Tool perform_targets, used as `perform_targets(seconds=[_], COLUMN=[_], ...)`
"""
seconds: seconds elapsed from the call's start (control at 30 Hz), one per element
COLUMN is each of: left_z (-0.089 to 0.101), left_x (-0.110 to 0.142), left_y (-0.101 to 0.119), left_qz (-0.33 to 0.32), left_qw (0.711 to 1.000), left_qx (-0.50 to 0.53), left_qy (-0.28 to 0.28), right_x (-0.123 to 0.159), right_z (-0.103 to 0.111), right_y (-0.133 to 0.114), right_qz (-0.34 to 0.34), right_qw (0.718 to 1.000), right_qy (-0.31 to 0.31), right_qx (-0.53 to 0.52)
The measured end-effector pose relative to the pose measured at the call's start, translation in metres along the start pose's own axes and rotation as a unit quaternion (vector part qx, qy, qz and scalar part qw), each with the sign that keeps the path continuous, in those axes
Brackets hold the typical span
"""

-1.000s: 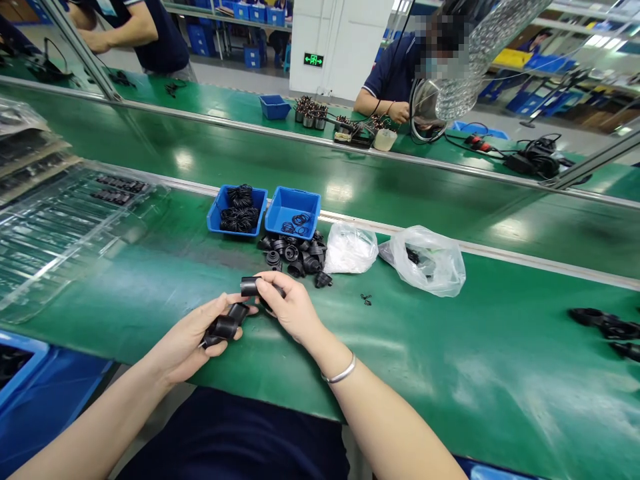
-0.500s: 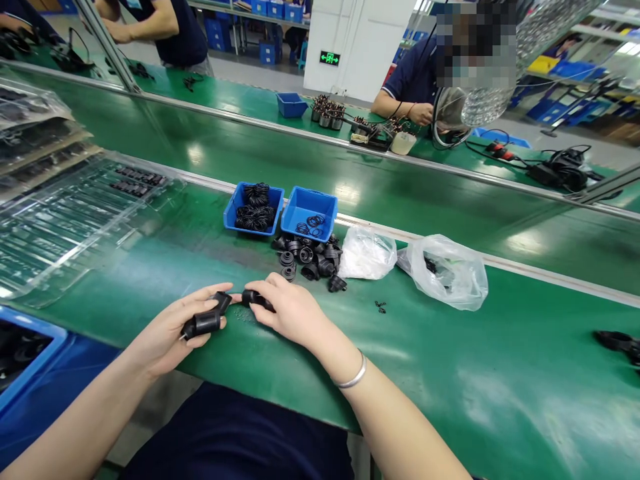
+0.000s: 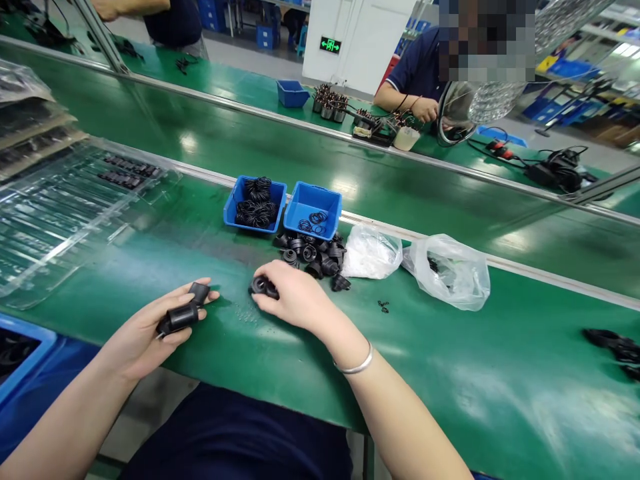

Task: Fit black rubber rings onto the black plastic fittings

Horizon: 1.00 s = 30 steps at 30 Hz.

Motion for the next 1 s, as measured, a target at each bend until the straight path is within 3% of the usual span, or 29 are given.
perform_targets(seconds=[0.07, 0.13, 0.5, 0.7, 0.77, 0.83, 0.9, 1.0], left_z=[-0.003, -0.004, -0.005, -0.008, -0.007, -0.007, -0.007, -0.010], left_x=[-0.002, -0.002, -0.002, 0.001, 0.003, 0.005, 0.007, 0.009], left_y=[-0.001, -0.001, -0.003, -0.001, -0.002, -0.005, -0.009, -0.015], left_qz=[0.010, 0.015, 0.025, 0.038, 0.040, 0.041, 0.044, 0.044], left_qw=[1.000, 1.000, 0.998, 0.996, 0.994, 0.989, 0.982, 0.975], left_qx=[-0.002, -0.008, -0.037, -0.055, -0.075, -0.110, -0.151, -0.182], left_qy=[-0.013, -0.019, -0.038, -0.058, -0.070, -0.090, -0.108, -0.120], right_x=[-0.003, -0.004, 0.022, 0.015, 0.011, 0.007, 0.005, 0.006], right_z=[-0.013, -0.023, -0.034, -0.017, -0.013, -0.015, -0.020, -0.029], right_y=[-0.003, -0.006, 0.007, -0.015, -0.028, -0.042, -0.054, -0.066], right_qz=[0.002, 0.005, 0.046, 0.092, 0.124, 0.167, 0.201, 0.236], right_qw=[0.998, 0.997, 0.997, 0.988, 0.987, 0.985, 0.978, 0.959], right_qy=[-0.057, -0.065, 0.043, 0.118, 0.102, 0.047, -0.002, -0.025], right_qx=[0.033, 0.048, 0.052, 0.033, 0.001, -0.003, 0.049, 0.153])
Point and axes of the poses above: each hand's wrist, its own x-axis away from the middle knuckle, its own z-axis out of the back of the hand, y = z × x, the point moved 2 cm from there along -x, towards the middle knuckle, and after that the axes turned 9 degrees about z, right-handed, at the moved point
